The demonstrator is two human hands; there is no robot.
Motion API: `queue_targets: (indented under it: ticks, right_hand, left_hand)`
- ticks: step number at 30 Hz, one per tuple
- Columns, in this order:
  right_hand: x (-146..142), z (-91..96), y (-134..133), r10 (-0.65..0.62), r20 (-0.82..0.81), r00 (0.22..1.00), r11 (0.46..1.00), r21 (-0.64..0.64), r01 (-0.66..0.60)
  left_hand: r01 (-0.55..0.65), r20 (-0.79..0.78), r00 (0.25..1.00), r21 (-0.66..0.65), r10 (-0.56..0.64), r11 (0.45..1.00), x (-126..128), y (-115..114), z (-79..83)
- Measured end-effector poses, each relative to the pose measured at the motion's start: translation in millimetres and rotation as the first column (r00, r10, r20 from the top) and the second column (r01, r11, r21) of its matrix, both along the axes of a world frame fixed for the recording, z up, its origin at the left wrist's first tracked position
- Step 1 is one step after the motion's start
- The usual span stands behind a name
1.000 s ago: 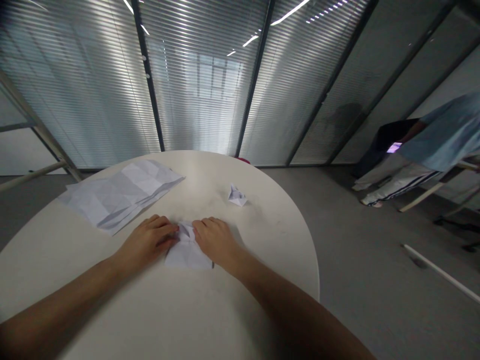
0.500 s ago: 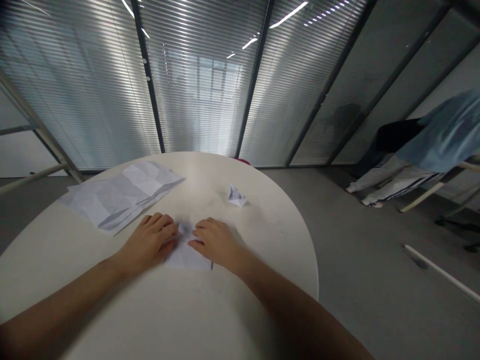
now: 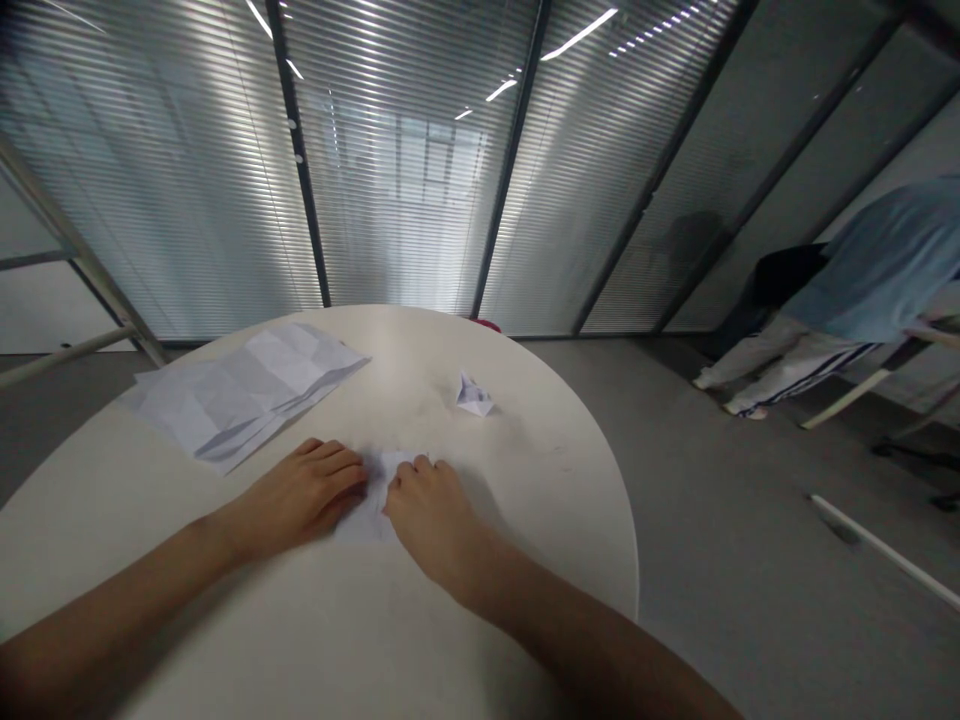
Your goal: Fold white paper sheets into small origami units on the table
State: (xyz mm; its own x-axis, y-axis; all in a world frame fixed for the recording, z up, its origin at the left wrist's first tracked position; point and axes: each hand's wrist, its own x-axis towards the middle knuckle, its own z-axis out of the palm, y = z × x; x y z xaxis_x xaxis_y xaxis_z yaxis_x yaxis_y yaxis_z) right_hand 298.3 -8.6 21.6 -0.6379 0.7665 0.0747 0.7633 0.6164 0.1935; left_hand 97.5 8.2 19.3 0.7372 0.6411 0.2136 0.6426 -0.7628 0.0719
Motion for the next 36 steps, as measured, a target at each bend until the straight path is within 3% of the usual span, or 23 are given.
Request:
queue_targets:
  ticks: [8, 13, 19, 27, 36]
  right_hand:
    - [9, -5.3, 23, -0.030, -0.073, 0.997, 0.999, 0.015, 0.031]
    - [14, -16.8, 39, 0.080, -0.239, 0.968, 0.987, -0.117, -0.111]
    - [20, -24.8, 47, 0.157, -0.390, 0.907, 0.948, -0.198, -0.249]
    - [25, -19.5, 47, 0.196, -0.315, 0.929, 0.943, -0.199, -0.267]
    - [47, 8.8, 37, 0.156, -0.238, 0.959, 0.938, -0.267, -0.219]
  left_hand:
    - [0.113, 0.088, 0.991, -0.131, -0.102, 0.985, 0, -7, 2.6]
    - [0.232, 0.173, 0.966, -0.239, -0.194, 0.943, 1, -11, -3.5]
    - [0.277, 0.220, 0.951, -0.298, -0.217, 0.914, -5, -6, -7.1]
    - [0.178, 0.155, 0.976, -0.140, -0.156, 0.974, -21, 11, -9.4]
    - [0.150, 0.115, 0.982, -0.015, -0.147, 0.989, -22, 17, -19.5]
